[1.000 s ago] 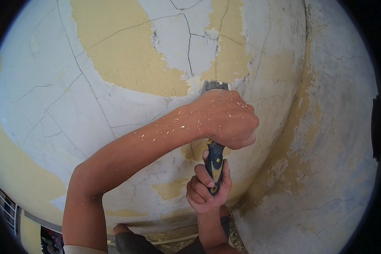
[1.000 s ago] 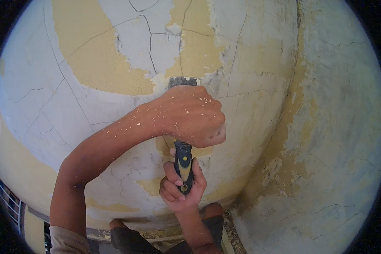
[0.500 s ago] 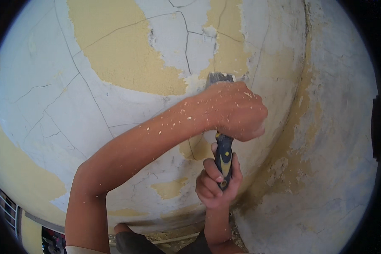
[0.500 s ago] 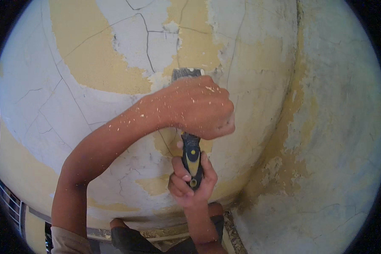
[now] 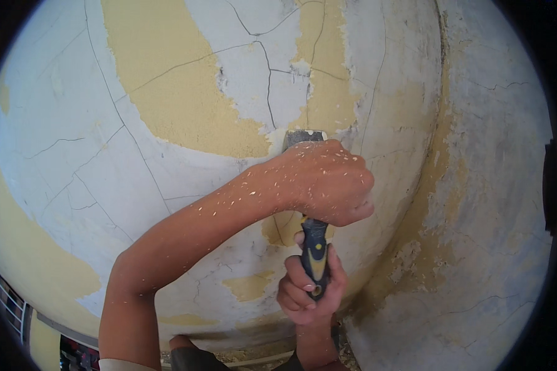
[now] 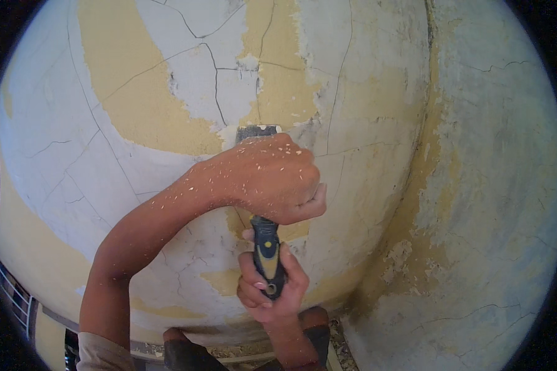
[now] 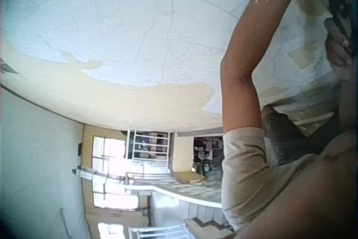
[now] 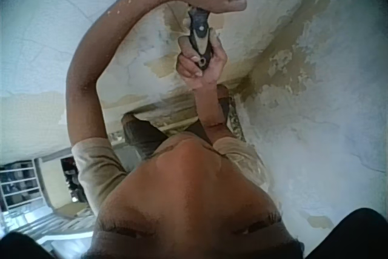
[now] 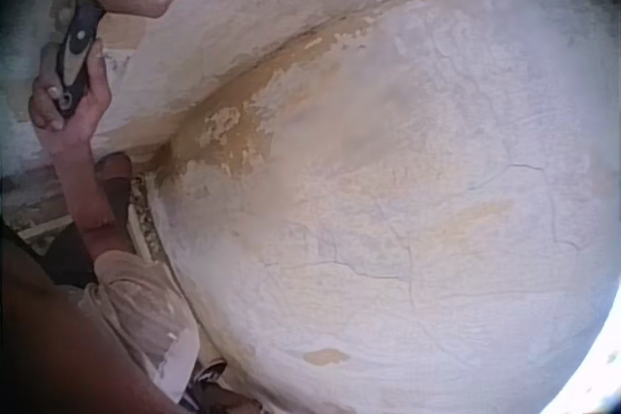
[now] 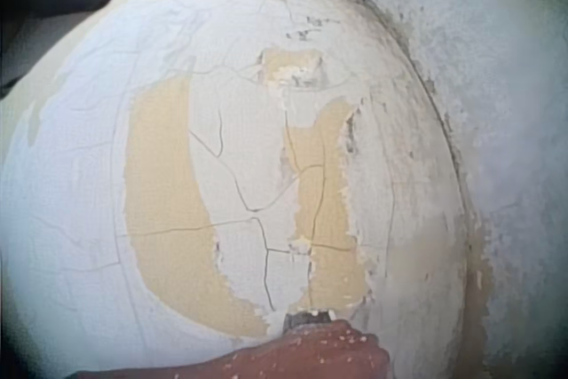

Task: Scraping old paint or plaster off a wall using a putty knife.

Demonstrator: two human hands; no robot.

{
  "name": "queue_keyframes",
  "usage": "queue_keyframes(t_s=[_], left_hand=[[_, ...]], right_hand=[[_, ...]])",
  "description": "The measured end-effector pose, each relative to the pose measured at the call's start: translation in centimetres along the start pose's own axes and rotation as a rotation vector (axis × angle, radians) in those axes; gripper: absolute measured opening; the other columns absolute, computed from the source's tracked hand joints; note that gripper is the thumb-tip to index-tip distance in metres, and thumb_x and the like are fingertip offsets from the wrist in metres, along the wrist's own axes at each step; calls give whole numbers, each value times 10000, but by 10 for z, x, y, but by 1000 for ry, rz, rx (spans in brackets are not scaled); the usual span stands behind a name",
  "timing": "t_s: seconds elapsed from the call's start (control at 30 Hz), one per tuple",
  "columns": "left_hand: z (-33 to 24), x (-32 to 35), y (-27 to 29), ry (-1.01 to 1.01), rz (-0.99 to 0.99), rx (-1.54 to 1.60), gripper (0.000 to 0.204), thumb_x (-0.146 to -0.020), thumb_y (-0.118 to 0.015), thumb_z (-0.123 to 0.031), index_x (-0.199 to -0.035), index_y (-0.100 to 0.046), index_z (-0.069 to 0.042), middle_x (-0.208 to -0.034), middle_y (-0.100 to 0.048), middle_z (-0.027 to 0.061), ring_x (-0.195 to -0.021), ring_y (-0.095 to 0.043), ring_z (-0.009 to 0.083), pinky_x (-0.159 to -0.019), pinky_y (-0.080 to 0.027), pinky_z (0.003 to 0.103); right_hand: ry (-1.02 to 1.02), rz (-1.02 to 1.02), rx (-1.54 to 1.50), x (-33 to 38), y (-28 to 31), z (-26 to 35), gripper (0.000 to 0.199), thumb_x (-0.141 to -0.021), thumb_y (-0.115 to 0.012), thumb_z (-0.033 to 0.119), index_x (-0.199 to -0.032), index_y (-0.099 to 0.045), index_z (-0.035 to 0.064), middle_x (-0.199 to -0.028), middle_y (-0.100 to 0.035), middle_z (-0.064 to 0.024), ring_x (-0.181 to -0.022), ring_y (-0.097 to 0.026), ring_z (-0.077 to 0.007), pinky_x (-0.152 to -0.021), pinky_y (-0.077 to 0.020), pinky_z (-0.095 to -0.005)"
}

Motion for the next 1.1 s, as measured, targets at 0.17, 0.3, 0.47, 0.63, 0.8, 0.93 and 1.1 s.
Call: queue_keyframes(t_s=[0.17, 0.3, 0.47, 0.63, 0.8, 0.93, 1.1], left_hand=[[7, -6, -2, 33, 128, -78, 397, -762, -467, -258, -500, -535, 33, -514, -511, 222, -524, -546, 400, -576, -482, 426], [-1, -1, -4, -77, 108, -109, 371, -751, -480, -260, -510, -546, 13, -517, -519, 209, -506, -545, 389, -542, -482, 415], [9, 2, -15, -21, 90, -84, 357, -754, -482, -263, -528, -567, 0, -529, -531, 204, -527, -562, 385, -552, -485, 420], [12, 1, -22, -15, 116, -95, 350, -750, -482, -260, -532, -571, -1, -543, -540, 211, -559, -581, 377, -576, -491, 416], [-1, -4, -16, -56, 153, -60, 330, -737, -483, -252, -546, -580, -1, -572, -553, 219, -577, -581, 387, -576, -486, 427], [2, -16, 4, 20, 69, -31, 344, -741, -466, -249, -576, -599, 21, -603, -580, 210, -600, -594, 387, -608, -499, 419], [-6, -11, -2, -90, 113, -78, 355, -752, -473, -264, -571, -601, 13, -612, -584, 209, -598, -597, 384, -608, -505, 419]], right_hand=[[-54, 96, 87, -10, -7, 0, 523, -952, -251, 436, -1321, -347, 78, -619, -384, -30, -343, -307, -79, -363, -262, -234], [-69, 112, 136, -9, -7, -6, 514, -950, -258, 448, -1311, -353, 94, -619, -381, -28, -344, -306, -75, -350, -256, -230], [-21, 48, 62, -4, 2, -6, 512, -948, -269, 438, -1296, -366, 76, -616, -378, -28, -342, -287, -78, -349, -247, -229], [44, 3, 25, -7, 3, 3, 509, -947, -267, 424, -1282, -377, 57, -618, -380, -29, -341, -281, -82, -359, -261, -233], [7, 66, 14, -9, -4, 0, 523, -944, -279, 445, -1273, -385, 52, -612, -376, -22, -347, -291, -81, -362, -268, -230], [32, 82, 13, -7, -2, 4, 520, -941, -293, 451, -1267, -389, 58, -630, -385, -28, -352, -297, -88, -358, -273, -231], [-8, 75, -38, -9, -2, 7, 513, -941, -298, 452, -1263, -387, 62, -614, -376, -29, -344, -302, -88, -344, -264, -229]])
Point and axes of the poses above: each hand's wrist, its own x-axis away from the middle knuckle, its own y-axis out of the back of the hand, z = x × y, the point moved 7 cm from there along -x, towards the middle knuckle
